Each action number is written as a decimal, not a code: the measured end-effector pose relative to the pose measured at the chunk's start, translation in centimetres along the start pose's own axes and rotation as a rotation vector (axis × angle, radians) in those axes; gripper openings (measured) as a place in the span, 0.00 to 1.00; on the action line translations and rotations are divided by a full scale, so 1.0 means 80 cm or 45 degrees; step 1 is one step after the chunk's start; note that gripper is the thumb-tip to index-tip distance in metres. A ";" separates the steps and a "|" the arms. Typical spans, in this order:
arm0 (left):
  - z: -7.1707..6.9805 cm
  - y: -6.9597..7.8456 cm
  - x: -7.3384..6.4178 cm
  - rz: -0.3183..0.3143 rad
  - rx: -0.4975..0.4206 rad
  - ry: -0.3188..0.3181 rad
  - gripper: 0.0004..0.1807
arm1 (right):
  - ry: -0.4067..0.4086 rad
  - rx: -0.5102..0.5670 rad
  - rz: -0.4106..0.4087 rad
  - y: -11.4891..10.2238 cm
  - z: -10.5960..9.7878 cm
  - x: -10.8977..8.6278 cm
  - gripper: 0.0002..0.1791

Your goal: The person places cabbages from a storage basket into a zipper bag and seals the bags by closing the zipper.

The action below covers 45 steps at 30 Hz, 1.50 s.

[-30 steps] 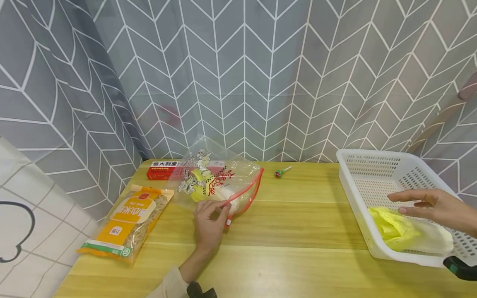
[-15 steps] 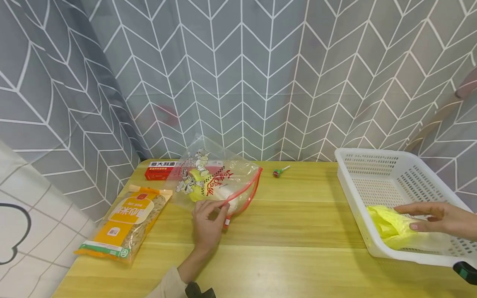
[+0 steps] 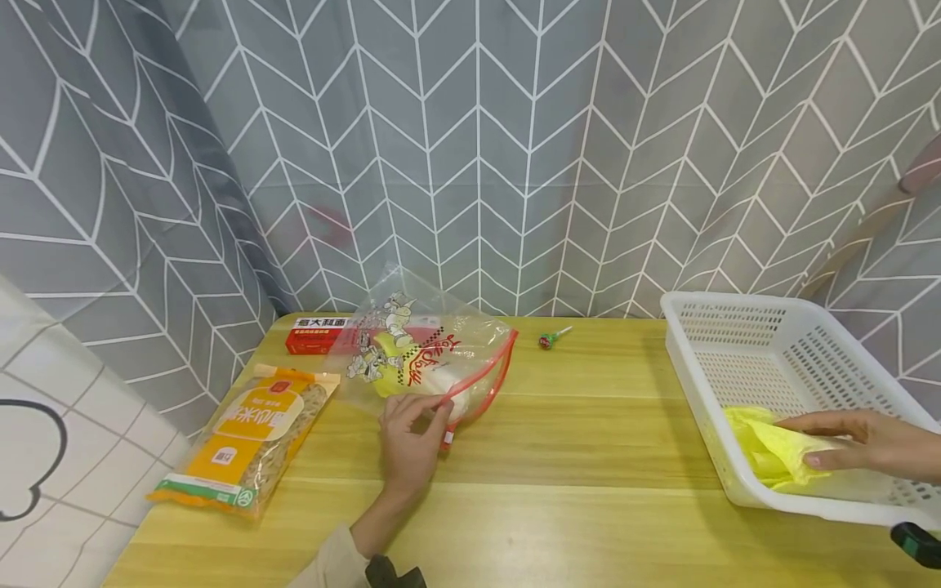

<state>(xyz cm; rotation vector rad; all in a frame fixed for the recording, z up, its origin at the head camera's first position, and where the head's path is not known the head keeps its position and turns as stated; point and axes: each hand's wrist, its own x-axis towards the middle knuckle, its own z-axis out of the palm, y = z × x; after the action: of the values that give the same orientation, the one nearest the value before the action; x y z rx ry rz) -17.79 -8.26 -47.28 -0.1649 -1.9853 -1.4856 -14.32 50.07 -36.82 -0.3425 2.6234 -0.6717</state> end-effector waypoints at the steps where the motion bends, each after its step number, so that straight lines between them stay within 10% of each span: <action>1: 0.000 0.000 0.000 -0.005 0.004 -0.003 0.03 | 0.008 0.002 0.011 -0.001 0.000 0.000 0.21; 12: 0.001 -0.001 0.002 -0.002 0.011 -0.006 0.03 | 0.038 0.110 -0.077 -0.002 -0.012 0.000 0.13; 28: -0.001 0.001 0.001 -0.055 0.046 -0.025 0.04 | 0.288 -0.150 0.267 -0.034 -0.071 0.026 0.39; 45: -0.003 0.001 0.000 -0.051 0.056 -0.022 0.05 | 0.395 -0.212 0.319 -0.023 -0.049 0.090 0.45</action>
<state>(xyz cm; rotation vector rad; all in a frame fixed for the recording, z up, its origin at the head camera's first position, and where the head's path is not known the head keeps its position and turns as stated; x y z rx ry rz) -17.68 -8.42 -47.16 -0.1206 -2.0445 -1.4688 -22.19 47.68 -35.09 0.0518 2.9568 -0.4529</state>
